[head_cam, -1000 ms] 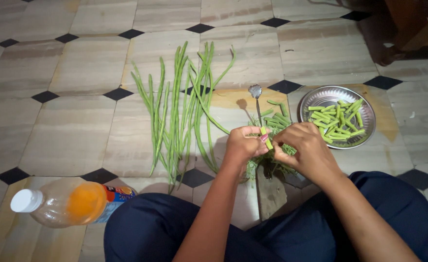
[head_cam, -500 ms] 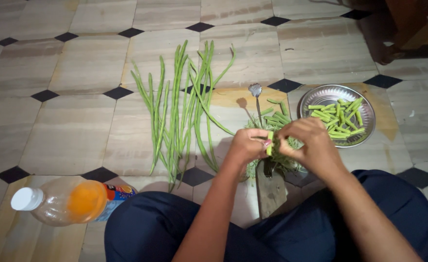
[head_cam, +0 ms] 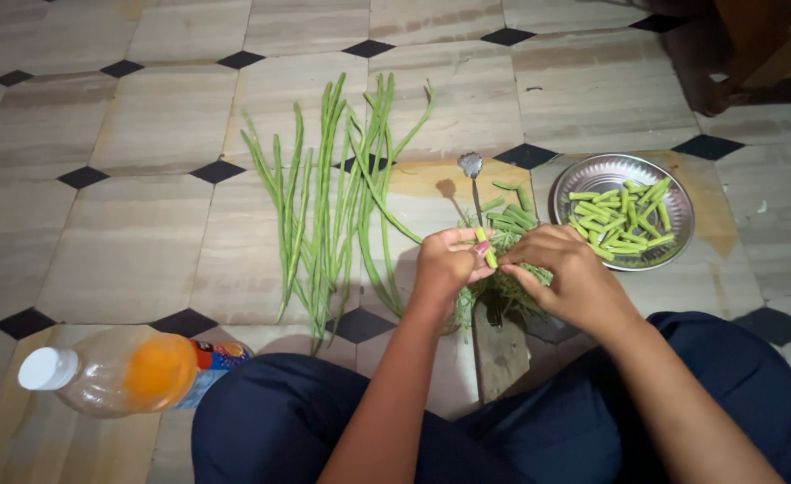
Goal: The person breaks long green beans into smaller pieces by hand, placing the segments onto a metal plate.
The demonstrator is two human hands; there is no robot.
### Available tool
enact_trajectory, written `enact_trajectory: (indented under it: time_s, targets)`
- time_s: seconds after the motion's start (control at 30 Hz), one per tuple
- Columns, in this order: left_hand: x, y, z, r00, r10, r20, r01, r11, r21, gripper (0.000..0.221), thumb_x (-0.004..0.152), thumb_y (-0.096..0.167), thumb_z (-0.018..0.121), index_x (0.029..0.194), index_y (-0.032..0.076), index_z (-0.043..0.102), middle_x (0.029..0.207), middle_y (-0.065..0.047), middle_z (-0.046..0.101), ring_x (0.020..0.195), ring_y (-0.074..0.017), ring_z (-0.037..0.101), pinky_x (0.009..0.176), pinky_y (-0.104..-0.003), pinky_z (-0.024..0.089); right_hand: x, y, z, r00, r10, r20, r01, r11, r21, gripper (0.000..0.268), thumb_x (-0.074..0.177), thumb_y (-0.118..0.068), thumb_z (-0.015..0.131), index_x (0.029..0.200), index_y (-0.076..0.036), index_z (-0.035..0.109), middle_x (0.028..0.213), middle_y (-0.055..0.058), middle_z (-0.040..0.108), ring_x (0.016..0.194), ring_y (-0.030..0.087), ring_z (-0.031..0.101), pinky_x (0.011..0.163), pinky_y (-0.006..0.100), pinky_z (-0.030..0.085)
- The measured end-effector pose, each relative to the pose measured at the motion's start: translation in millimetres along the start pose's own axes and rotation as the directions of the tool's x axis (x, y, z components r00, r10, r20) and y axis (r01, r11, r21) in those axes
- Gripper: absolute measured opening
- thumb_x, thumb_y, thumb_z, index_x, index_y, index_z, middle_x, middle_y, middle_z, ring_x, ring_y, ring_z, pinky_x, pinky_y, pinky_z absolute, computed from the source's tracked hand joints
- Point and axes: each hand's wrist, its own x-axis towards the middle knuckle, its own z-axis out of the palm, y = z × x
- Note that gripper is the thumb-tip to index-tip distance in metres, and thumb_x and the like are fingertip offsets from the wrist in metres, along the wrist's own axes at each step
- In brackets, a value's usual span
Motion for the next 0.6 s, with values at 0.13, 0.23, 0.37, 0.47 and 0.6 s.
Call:
enact_trajectory:
  time_s: [0.13,0.23,0.37,0.47,0.6]
  targets:
    - [-5,8,6,0.999,-0.043,-0.026,0.044,0.999,0.021,0.031,0.091,-0.002,0.060,0.121,-0.010,0.066,0.102,-0.015,0.072,0.083,-0.0181,0.072,0.077,-0.031,0.064,1,-2,1,0.999,0.029,-0.015,-0.029,0.999,-0.018,0.013,0.082,-0.013,0.076,0.091,-0.004,0.075,0.092,0.009,0.075,0.090,0.027,0.068,0.087,0.038,0.049]
    - [-5,10,9,0.996,-0.083,-0.022,0.083,0.996,0.026,0.031,0.091,-0.002,0.061,0.120,-0.010,0.066,0.103,-0.015,0.072,0.084,-0.0170,0.073,0.077,-0.029,0.065,1,-6,0,0.998,0.053,-0.030,-0.054,0.998,-0.019,0.013,0.082,-0.013,0.076,0.089,-0.003,0.073,0.090,0.010,0.073,0.088,0.027,0.068,0.087,0.038,0.049]
    - [-6,3,5,0.997,-0.058,0.045,0.057,0.998,0.027,0.033,0.089,-0.004,0.060,0.120,-0.009,0.069,0.102,-0.013,0.073,0.082,-0.0161,0.071,0.074,-0.027,0.064,3,-7,0,0.999,0.044,-0.028,-0.045,0.998,-0.032,0.018,0.077,-0.013,0.077,0.089,-0.003,0.071,0.089,0.011,0.072,0.089,0.028,0.067,0.088,0.039,0.049]
    - [-2,0,5,0.994,-0.088,0.065,0.082,0.992,0.091,0.032,0.089,-0.001,0.064,0.120,-0.006,0.072,0.095,-0.012,0.075,0.075,-0.0144,0.069,0.067,-0.025,0.060,2,-6,0,1.000,0.026,-0.018,-0.027,0.998,-0.061,0.024,0.074,-0.016,0.079,0.091,-0.003,0.070,0.088,0.011,0.071,0.089,0.030,0.066,0.087,0.040,0.048]
    - [-3,0,11,0.980,-0.191,0.062,0.177,0.967,0.184,0.029,0.090,0.006,0.069,0.117,-0.004,0.072,0.086,-0.010,0.074,0.068,-0.0142,0.069,0.062,-0.026,0.059,3,1,0,0.996,0.068,-0.059,-0.075,0.991,-0.115,0.017,0.078,-0.017,0.079,0.088,-0.006,0.072,0.087,0.008,0.072,0.087,0.027,0.067,0.088,0.041,0.046]
